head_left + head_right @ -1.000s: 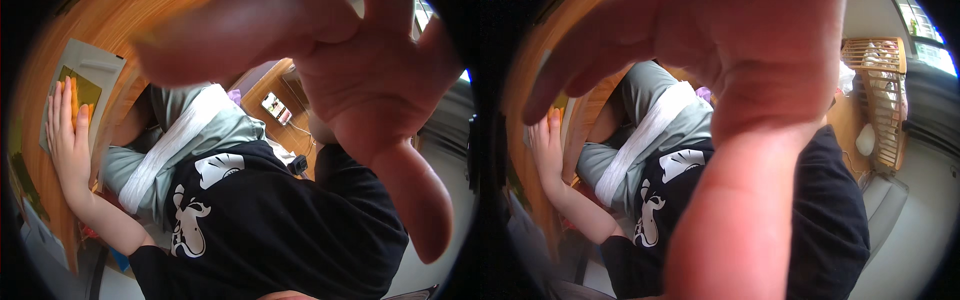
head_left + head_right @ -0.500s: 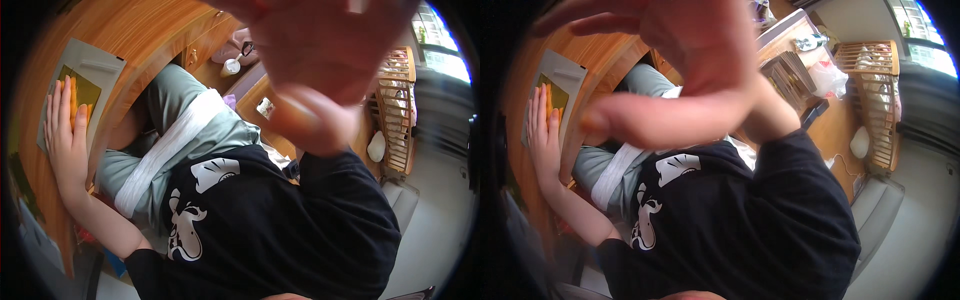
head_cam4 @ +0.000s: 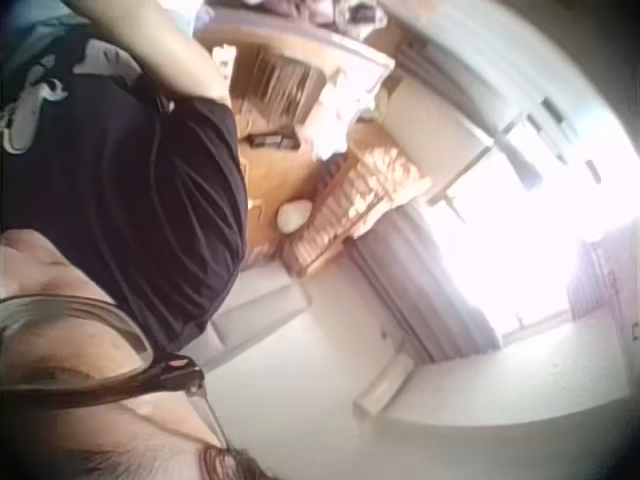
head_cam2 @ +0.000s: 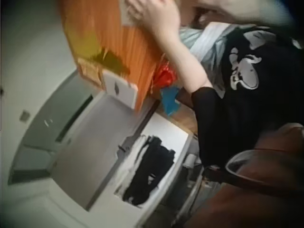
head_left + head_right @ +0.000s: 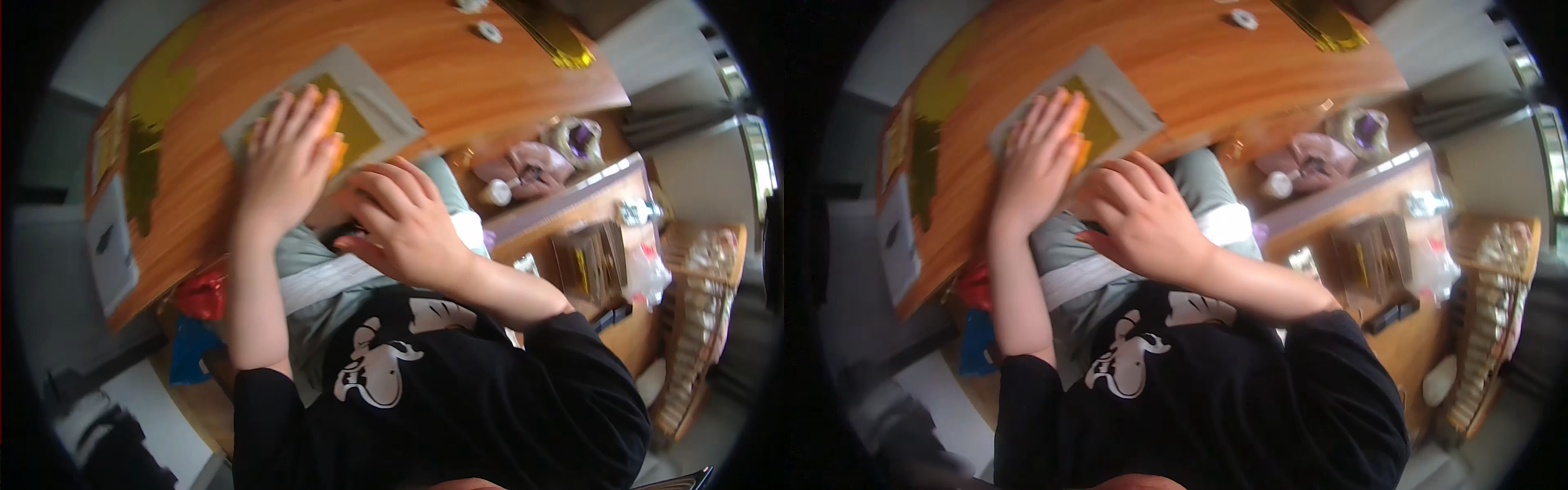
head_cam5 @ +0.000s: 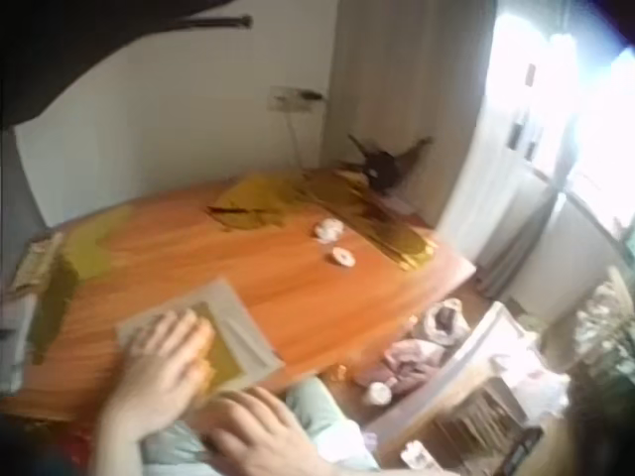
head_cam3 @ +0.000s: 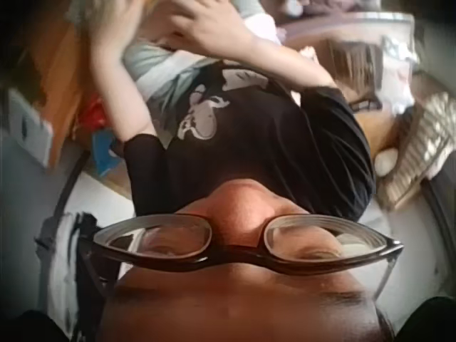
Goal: The person folds a foil balloon by hand on a table, attaches it onto a cardboard backing card, and places the package into an organizer.
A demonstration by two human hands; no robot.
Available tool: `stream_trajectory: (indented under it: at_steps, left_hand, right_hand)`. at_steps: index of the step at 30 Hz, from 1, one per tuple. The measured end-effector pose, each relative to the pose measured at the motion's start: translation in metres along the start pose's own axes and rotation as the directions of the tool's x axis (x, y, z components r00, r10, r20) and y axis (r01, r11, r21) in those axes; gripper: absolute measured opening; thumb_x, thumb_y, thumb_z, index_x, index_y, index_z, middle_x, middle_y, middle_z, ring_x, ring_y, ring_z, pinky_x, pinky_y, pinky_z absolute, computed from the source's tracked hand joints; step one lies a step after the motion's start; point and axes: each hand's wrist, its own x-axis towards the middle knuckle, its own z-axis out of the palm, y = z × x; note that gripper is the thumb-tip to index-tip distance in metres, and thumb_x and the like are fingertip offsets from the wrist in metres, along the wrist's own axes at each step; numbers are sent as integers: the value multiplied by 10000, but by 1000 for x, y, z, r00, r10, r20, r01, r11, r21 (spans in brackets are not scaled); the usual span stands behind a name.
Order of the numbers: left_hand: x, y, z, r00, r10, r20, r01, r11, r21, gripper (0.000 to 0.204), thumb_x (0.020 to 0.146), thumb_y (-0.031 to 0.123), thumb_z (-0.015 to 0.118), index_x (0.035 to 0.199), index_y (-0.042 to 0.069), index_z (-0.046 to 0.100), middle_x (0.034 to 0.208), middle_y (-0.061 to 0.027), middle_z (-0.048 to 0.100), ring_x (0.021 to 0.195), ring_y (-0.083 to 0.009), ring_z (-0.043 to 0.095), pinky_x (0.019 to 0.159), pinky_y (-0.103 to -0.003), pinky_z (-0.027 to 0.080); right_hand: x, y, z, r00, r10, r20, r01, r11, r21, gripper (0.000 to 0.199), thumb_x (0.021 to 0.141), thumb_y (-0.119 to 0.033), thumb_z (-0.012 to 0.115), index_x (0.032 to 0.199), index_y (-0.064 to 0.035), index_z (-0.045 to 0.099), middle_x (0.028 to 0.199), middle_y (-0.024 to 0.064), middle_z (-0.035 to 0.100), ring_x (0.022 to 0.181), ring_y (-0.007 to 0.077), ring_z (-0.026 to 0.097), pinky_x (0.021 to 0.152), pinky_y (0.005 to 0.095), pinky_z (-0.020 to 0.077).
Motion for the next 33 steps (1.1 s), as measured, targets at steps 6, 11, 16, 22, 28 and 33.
stream_trajectory:
  at_steps: [6,11,16,22,28,33]
  left_hand:
    - [-1,3,-9,992,-83,95,90,993,-71,517,1094,394,381,1588,244,400,1670,-90,319,1559,-323,232,1254,-543,128]
    - [-2,4,-10,989,-102,106,110,991,-78,515,1093,376,383,1589,237,396,1673,-88,311,1562,-327,224,1258,-535,138]
    - [-2,5,-7,989,-90,117,102,990,-101,512,1095,345,372,1587,204,395,1678,-99,298,1560,-335,226,1254,-555,143]
    - [-1,5,-3,994,-84,68,89,992,-87,529,1082,366,390,1578,184,401,1654,-124,336,1549,-356,242,1243,-602,160]
    - [-3,6,-1,997,-75,30,77,993,-92,524,1076,367,426,1559,167,428,1643,-143,347,1542,-378,248,1236,-614,170]
    - [-2,9,-5,996,-73,43,76,995,-63,527,1078,359,432,1569,170,411,1647,-149,337,1537,-399,252,1231,-610,179]
  right_hand:
    - [8,-4,2,1000,13,9,-12,998,-54,544,849,-336,768,1276,-39,609,1331,148,570,1260,360,528,1102,506,397]
    - [0,-4,15,1000,-10,-1,10,993,-119,634,849,-358,771,1363,-36,584,1406,177,512,1317,389,482,1140,542,368]
    - [5,-7,18,994,27,106,-3,976,-218,694,877,-512,710,1415,-95,575,1499,173,463,1411,409,411,1143,671,281]
    - [8,-7,15,988,81,134,-30,939,-342,698,890,-652,615,1410,-187,595,1540,96,475,1443,327,410,1148,634,228]
    - [10,-2,9,983,124,136,-70,933,-352,703,906,-675,576,1415,-189,595,1542,74,488,1449,310,413,1166,582,217]
    - [12,3,4,979,87,186,-26,951,-308,702,914,-673,572,1423,-190,590,1549,73,482,1459,315,401,1170,594,205]
